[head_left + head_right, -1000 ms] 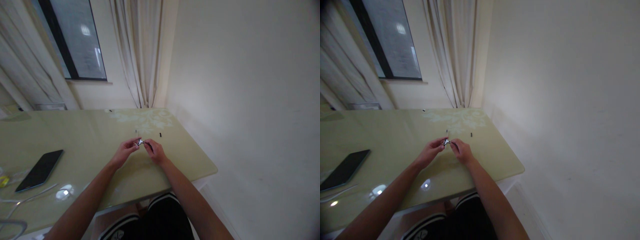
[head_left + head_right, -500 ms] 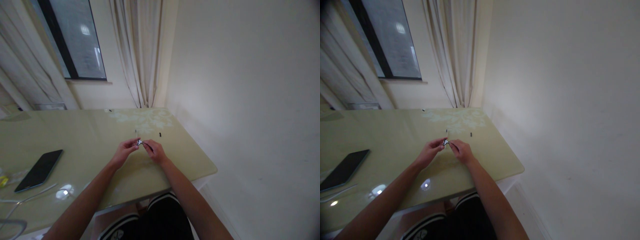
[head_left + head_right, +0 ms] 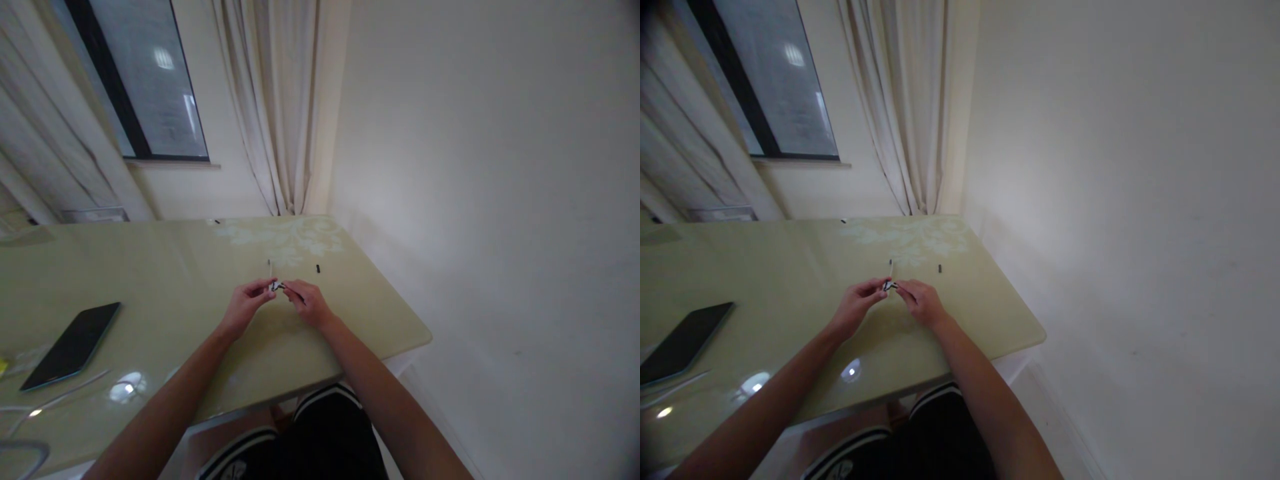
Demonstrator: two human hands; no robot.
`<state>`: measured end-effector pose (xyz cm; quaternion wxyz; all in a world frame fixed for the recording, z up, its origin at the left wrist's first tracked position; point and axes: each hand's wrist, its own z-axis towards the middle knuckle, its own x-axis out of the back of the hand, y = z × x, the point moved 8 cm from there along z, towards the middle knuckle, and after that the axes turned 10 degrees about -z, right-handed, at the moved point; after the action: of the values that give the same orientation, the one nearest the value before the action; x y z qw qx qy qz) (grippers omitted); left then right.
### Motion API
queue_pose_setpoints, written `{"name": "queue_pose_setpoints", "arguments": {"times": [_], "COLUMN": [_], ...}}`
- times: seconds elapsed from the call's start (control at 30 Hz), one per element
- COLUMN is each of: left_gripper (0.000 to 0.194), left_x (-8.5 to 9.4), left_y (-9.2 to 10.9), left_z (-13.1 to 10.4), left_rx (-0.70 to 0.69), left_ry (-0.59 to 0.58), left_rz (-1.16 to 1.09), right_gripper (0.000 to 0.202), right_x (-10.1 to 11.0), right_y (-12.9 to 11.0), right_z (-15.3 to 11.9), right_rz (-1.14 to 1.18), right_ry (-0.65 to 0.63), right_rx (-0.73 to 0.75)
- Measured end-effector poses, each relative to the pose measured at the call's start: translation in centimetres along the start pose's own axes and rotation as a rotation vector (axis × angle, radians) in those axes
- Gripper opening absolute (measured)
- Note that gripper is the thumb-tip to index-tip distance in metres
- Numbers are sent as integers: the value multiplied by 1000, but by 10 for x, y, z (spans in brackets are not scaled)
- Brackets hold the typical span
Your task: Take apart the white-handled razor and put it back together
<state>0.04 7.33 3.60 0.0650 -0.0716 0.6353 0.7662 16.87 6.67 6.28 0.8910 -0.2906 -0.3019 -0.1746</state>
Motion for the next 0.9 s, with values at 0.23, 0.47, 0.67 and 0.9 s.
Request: {"name": "queue_pose_setpoints", "arguments": {"times": [0.23,0.47,0.67,0.9], "left_gripper": [55,57,51,47], "left_x": [2,3,3,0], "left_y": [-1,0,4,6], "left_z": [1,1,-1,-4], "left_rx": [11,-4,-32,-34], "left_ry": [-51,-19,15,-33], "left_rz": [-31,-32,-13,-30], "right_gripper": [33,30,33,35], "right_x": [1,5,3,3], "right_y": [-3,-1,0,0], "right_z": [2,2,2,1], "right_rz": [59,125,157,214], "right_ry": [20,76,61,36], "right_rx": [-6,-53,-59,-67]}}
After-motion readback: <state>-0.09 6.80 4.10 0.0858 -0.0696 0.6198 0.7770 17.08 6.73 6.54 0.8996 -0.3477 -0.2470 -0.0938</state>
